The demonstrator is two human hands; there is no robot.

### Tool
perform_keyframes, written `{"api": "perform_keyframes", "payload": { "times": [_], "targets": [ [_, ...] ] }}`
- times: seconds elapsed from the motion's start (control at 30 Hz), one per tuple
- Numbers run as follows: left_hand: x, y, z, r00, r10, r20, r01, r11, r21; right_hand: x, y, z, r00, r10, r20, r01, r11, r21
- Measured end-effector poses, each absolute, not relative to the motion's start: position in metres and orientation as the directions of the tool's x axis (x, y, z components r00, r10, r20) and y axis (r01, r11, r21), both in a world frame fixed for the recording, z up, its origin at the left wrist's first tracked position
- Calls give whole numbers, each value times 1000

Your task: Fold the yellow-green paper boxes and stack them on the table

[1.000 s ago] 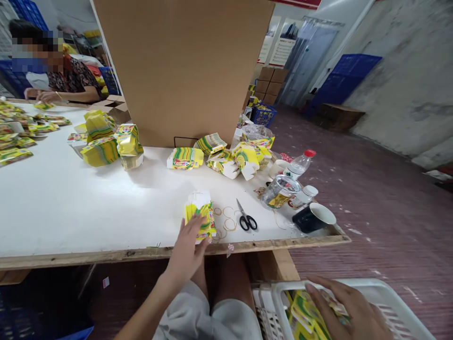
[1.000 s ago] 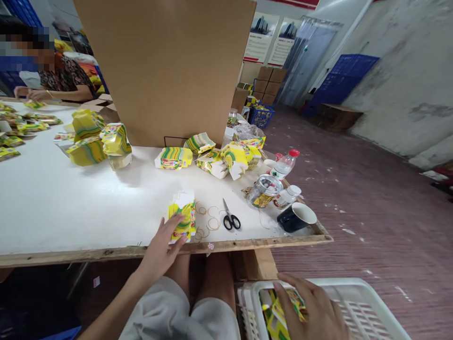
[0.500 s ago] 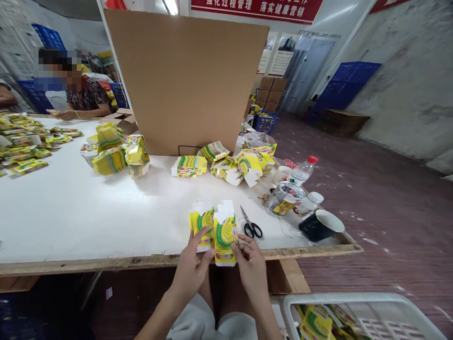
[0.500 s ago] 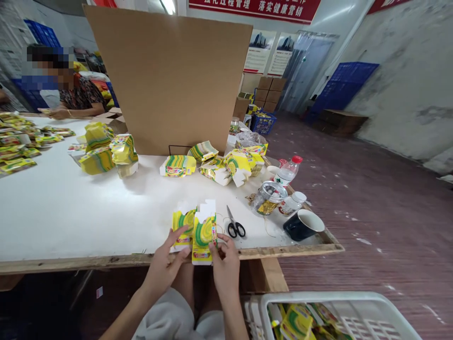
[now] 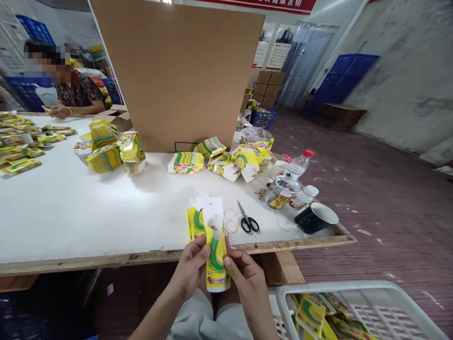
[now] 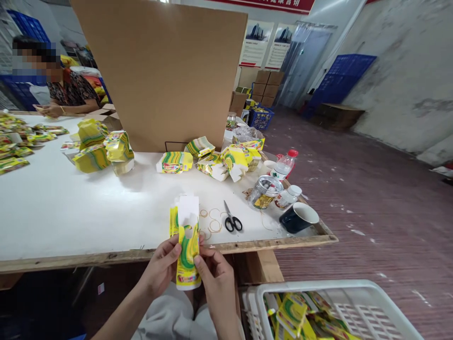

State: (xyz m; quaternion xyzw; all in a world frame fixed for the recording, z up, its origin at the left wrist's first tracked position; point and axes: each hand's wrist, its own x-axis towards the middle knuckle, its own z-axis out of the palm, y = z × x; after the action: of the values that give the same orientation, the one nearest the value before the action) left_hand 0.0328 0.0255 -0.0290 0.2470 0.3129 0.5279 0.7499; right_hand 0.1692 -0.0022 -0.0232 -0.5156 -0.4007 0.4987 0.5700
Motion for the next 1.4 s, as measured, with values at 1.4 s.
{"api": "perform_keyframes", "payload": {
  "times": [1.4],
  "targets": [
    [41,5,-28,478,878,17,-202,91,975,226,-24,-11,21,999,-28,150,-31,-988]
  ]
}}
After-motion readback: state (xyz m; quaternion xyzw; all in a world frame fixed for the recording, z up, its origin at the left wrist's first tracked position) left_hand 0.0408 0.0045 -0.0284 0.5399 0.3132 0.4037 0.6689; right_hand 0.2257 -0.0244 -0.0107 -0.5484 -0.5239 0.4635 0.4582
